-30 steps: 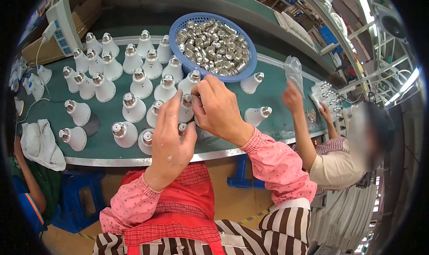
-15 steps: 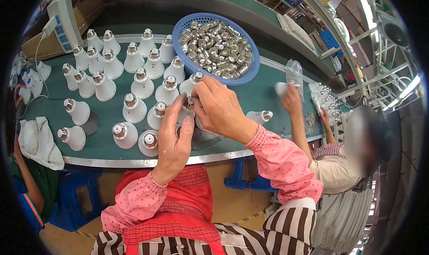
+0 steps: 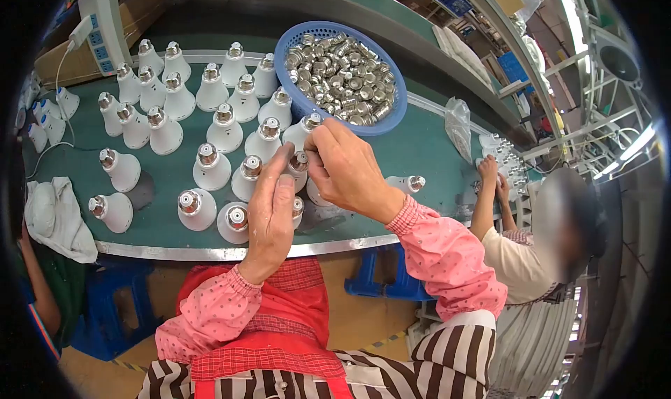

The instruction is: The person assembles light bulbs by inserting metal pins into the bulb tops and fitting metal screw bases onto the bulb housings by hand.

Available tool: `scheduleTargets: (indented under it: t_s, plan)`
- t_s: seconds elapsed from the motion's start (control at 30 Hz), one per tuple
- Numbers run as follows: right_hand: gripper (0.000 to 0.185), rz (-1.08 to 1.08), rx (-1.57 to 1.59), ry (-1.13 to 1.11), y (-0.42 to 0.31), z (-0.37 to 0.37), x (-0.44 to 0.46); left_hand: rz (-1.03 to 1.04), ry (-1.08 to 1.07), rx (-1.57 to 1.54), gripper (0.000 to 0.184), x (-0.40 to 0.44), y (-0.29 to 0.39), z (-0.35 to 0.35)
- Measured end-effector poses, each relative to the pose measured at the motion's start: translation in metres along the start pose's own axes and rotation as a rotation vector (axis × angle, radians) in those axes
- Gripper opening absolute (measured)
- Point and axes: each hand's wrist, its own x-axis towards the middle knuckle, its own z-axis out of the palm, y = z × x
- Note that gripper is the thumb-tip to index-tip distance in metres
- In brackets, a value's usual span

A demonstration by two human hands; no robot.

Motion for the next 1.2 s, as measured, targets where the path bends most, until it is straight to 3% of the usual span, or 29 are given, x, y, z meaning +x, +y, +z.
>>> scheduleTargets:
  t_s: [0.23,0.33,0.37,0.63,0.93,1.03,1.13,1.2]
  plan:
    - [0.016,-0.033,-0.038,-0.047,-0.001,-0.001,0.000,-0.171,0.050,-0.126,0.045,0.011,-0.021,0.005]
    - [0.016,-0.014,-0.003,-0.067,0.000,-0.001,0.000,-0.147,0.039,-0.038,0.045,0.018,-0.025,0.004]
    - [0.016,-0.008,0.017,-0.073,0.000,-0.001,0.000,-0.047,0.079,0.009,0.042,0.017,-0.029,0.008]
    - [0.018,-0.011,0.035,-0.107,0.001,-0.005,0.001,-0.055,0.047,0.053,0.036,0.023,-0.034,0.009]
    - [0.025,-0.177,-0.302,-0.236,-0.009,-0.008,0.010,-0.089,0.061,0.014,0.036,0.023,-0.031,0.009]
    - [0.027,-0.179,-0.301,-0.189,-0.009,-0.007,0.006,-0.092,0.059,0.009,0.036,0.023,-0.029,0.009]
    - [0.022,-0.108,-0.235,-0.073,-0.005,0.000,-0.002,-0.055,0.062,0.046,0.036,0.023,-0.032,0.010]
    - [0.016,0.093,0.013,-0.030,-0.005,-0.001,-0.005,-0.042,0.060,0.058,0.036,0.023,-0.032,0.009]
